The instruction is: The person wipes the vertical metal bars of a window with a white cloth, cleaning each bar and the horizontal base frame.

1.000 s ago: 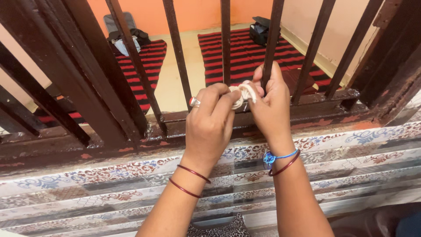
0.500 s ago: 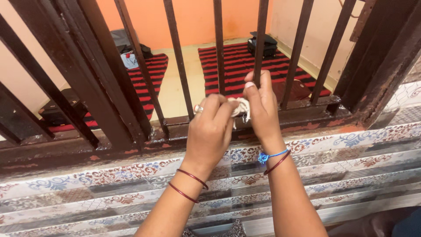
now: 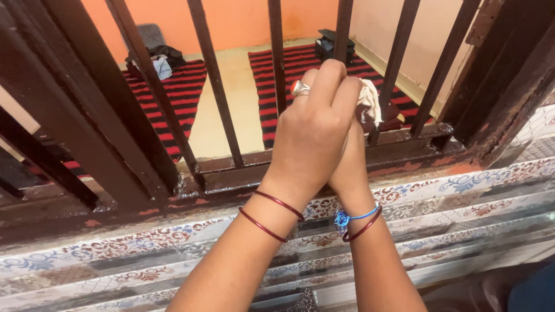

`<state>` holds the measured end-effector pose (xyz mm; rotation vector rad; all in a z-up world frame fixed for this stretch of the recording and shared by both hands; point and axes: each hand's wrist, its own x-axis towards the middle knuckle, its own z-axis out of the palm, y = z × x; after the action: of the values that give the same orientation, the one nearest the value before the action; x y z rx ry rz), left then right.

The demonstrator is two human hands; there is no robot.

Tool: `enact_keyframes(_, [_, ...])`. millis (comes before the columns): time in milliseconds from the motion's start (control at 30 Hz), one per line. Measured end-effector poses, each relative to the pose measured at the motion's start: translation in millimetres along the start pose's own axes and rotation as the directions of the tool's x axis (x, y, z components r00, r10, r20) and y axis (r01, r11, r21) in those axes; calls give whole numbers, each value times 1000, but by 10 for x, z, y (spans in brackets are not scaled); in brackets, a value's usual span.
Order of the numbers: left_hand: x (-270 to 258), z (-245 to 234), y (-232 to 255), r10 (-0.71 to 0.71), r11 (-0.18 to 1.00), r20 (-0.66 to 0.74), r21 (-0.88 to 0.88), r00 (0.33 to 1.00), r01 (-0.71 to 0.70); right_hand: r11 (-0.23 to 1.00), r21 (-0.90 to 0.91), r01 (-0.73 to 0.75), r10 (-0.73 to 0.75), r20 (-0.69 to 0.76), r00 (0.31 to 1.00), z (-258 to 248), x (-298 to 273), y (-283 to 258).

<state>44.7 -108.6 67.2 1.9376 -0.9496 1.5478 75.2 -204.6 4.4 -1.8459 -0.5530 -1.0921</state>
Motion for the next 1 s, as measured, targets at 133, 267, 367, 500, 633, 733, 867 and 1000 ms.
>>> enact_keyframes(133, [-71,2,19,-38,999,19,-27,999,38,999,25,-47,46,33,998,-27,-4,12])
enact_keyframes(267, [-103,-38,53,-76,993,55,-88,996,80,999,49,-22,20,58,998,-60,-31,77])
enact_keyframes(367, [-143,-63,74,-102,988,77,-106,992,110,999,25,-31,28,120,992,-121,-43,104])
enact_keyframes(500, [-248,-60,88,-125,984,120,-110,985,138,999,30,-43,36,191,981,-319,-96,63])
enact_keyframes(633, [-408,-120,125,-148,983,150,-87,978,162,998,67,-4,-11,227,974,-372,-148,-15])
enact_keyframes(733, [-500,-262,97,-151,982,188,-87,971,169,994,77,74,-91,258,962,-360,-140,-74])
enact_keyframes(867, [-683,-682,8,-165,985,118,-27,979,170,981,163,-106,45,339,940,-391,-107,-138])
enact_keyframes(1000, [-789,-1108,-250,-263,961,64,106,963,255,946,274,-173,72,344,936,-338,-80,-146])
